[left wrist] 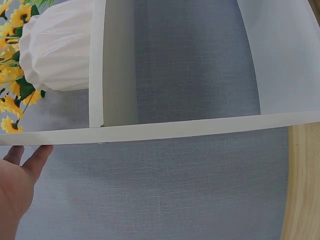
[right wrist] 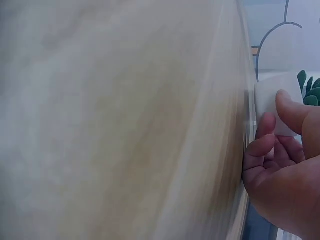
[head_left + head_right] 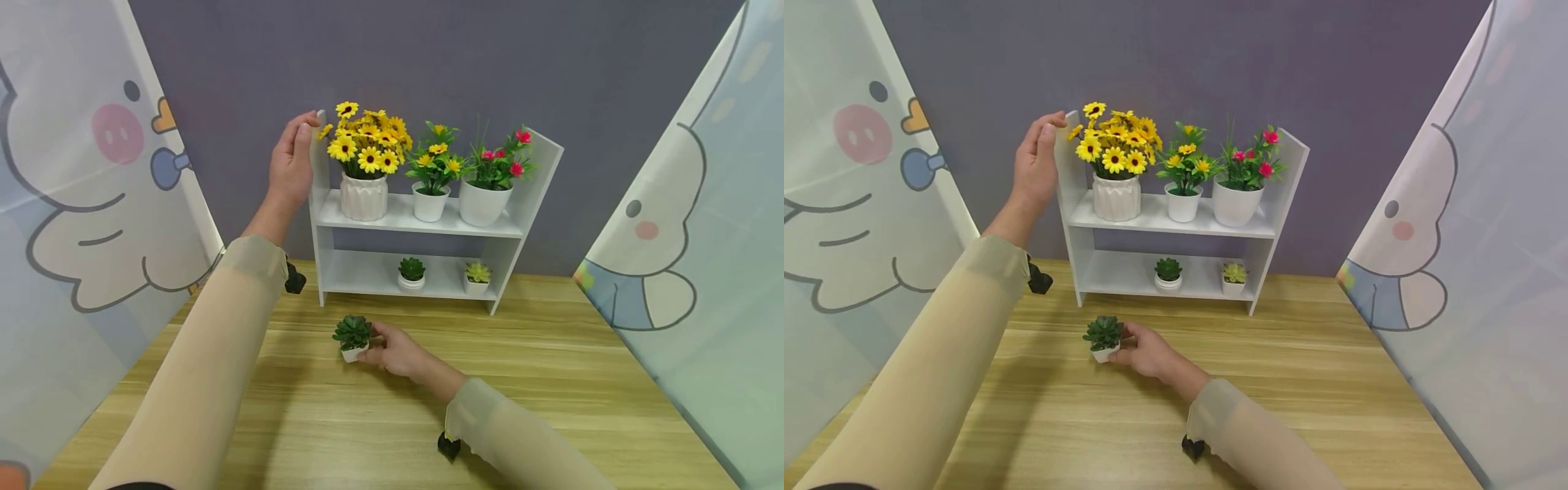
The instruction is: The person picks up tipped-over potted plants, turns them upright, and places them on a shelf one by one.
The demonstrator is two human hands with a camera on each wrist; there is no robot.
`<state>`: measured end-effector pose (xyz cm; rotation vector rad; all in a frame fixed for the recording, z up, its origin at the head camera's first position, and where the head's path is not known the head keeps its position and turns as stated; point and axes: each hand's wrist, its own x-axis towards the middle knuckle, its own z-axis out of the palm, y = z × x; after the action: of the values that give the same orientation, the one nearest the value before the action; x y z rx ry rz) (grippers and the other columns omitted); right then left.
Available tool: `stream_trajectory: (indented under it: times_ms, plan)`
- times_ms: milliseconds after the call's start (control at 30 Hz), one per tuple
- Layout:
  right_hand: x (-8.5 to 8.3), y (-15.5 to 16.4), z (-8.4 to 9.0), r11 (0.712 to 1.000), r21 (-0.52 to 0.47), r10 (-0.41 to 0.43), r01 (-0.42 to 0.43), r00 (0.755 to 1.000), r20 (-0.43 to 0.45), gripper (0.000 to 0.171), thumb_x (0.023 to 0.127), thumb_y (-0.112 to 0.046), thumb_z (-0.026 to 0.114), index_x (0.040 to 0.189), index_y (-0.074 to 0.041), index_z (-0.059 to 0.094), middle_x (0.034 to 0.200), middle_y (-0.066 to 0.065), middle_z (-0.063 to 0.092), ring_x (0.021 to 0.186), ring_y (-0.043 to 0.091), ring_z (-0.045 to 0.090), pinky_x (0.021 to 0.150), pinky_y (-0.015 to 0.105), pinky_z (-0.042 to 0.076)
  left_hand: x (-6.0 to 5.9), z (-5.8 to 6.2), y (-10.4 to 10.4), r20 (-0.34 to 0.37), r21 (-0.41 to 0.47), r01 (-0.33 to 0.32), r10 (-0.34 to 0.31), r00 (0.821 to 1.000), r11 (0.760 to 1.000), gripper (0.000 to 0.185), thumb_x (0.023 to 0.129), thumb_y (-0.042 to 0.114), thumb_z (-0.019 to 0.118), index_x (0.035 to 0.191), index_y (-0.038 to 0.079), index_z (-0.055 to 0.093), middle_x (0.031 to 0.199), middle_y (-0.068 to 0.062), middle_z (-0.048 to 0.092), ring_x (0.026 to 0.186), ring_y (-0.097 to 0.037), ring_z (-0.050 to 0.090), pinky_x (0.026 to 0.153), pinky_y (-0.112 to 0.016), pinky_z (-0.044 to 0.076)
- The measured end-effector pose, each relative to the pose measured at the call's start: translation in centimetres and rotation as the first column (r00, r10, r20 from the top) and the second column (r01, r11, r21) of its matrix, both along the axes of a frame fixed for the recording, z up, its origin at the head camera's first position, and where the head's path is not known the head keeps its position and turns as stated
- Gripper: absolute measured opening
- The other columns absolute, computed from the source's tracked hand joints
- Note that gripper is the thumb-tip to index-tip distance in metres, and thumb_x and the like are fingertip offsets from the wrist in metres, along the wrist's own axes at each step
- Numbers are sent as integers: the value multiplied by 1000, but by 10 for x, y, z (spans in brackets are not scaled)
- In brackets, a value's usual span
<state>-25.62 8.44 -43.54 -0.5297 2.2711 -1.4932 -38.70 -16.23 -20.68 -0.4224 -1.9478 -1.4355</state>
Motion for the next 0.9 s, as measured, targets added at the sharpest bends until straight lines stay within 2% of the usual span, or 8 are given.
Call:
stream_trajectory:
  times_ms: [100,200,400,567,700,900]
  plan:
    - [-3,-1,0,1000,-19,-22,22,1000,-3,51,101,-15,79,148,-6,62,139,15,66,78,13,57,64,25,48,-1,1,0,-4,-3,-3,3,1000,1000,43,119,44,39,144,18,61,170,12,51,158,-4,43,131,-27,33]
    - [-7,-1,2,999,-21,-45,45,999,-27,53,103,-18,78,152,-8,60,143,16,64,80,14,56,63,26,48,-1,1,1,-4,-6,-3,3,1000,1000,43,119,44,38,144,17,61,170,12,51,158,-4,43,131,-27,33]
    - [-16,-5,11,996,-36,-84,82,993,-77,65,108,-22,72,163,-2,46,159,21,55,87,20,63,63,27,51,-1,2,1,-5,-4,-4,4,1000,1000,44,119,44,38,145,16,60,169,12,51,158,-4,43,131,-27,33]
    - [-27,-10,17,993,-49,-117,111,983,-141,67,109,-21,71,165,1,42,161,24,54,85,24,68,65,32,56,-1,1,1,-9,-1,-2,2,1000,1000,43,119,43,38,145,15,60,170,11,51,158,-4,42,131,-26,32]
    - [-36,-16,22,987,-56,-157,149,972,-175,70,109,-22,70,167,2,39,159,24,55,85,21,68,71,32,58,-1,0,1,-11,-1,-2,2,1000,1000,43,120,42,38,145,14,60,170,10,51,158,-4,42,131,-26,32]
    - [-46,-25,24,974,-94,-217,205,966,-139,70,111,-25,68,170,-4,36,163,16,53,86,17,65,67,26,49,-1,0,0,-13,-2,-2,2,1000,1000,42,120,43,38,144,16,61,170,10,51,158,-3,42,131,-25,32]
